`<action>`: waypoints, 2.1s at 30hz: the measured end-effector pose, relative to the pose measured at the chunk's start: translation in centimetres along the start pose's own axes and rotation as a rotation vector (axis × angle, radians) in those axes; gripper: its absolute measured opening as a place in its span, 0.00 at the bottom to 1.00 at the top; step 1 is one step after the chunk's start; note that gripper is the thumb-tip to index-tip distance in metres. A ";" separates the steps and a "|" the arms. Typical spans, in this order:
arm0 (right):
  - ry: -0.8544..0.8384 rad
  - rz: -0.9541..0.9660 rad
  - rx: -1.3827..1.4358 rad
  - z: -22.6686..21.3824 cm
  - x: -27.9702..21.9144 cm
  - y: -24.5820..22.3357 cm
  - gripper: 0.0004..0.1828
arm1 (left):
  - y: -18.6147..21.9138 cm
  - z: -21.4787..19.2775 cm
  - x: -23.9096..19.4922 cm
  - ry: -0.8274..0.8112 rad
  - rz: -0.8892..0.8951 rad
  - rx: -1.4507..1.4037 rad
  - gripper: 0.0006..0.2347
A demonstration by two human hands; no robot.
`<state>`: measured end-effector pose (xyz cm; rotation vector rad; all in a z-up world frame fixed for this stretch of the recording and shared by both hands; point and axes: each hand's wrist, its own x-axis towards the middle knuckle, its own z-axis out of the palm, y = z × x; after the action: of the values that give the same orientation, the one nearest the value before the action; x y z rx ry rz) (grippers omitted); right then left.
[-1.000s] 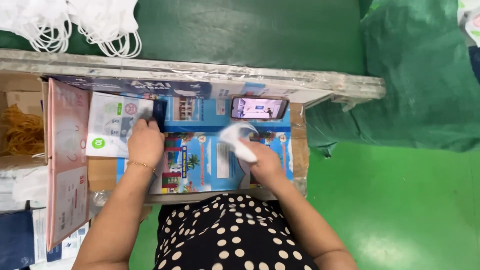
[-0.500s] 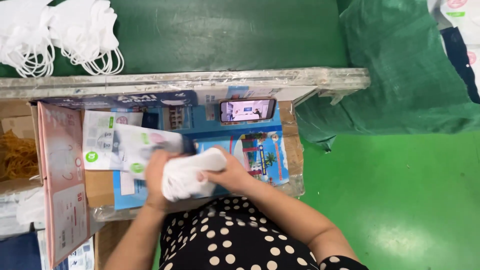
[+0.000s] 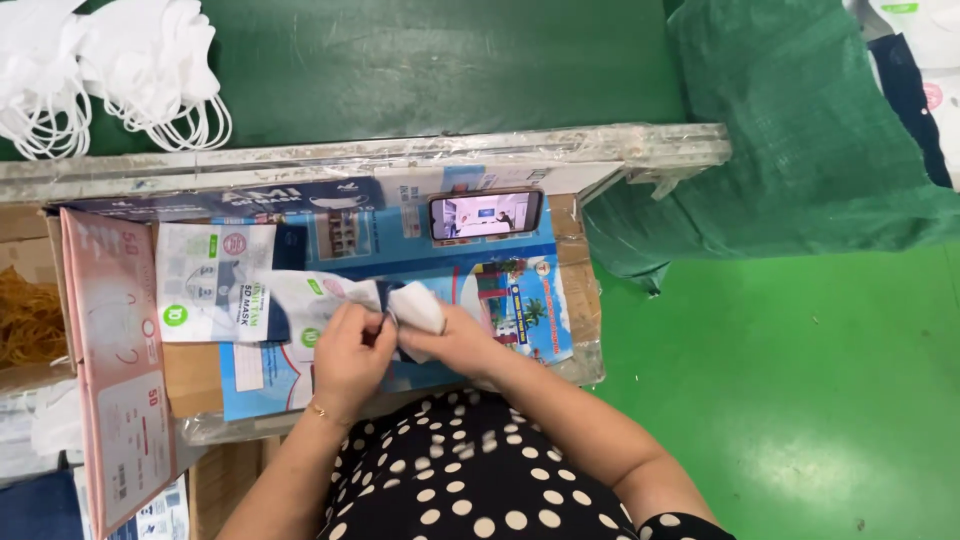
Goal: Packing 3D face masks into individual sleeves and cardboard boxes on a factory assembly line.
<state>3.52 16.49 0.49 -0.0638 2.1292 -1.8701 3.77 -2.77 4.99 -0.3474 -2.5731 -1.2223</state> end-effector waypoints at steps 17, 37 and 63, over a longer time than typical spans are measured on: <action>-0.416 -0.097 -0.694 -1.1 -1.9 -3.0 0.09 | 1.9 -2.8 2.9 -0.178 0.227 0.010 0.03; -0.115 -0.332 -0.593 -2.9 -2.9 -6.0 0.10 | 3.5 -5.2 4.3 -0.284 -0.077 -0.326 0.09; -0.097 -0.340 -0.223 -3.1 -3.4 -6.8 0.13 | 4.8 -4.8 2.9 -0.341 0.169 -0.103 0.07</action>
<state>4.82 19.24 8.07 -0.5866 2.3646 -1.7429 3.29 -3.27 12.30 -0.8438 -2.6898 -1.3334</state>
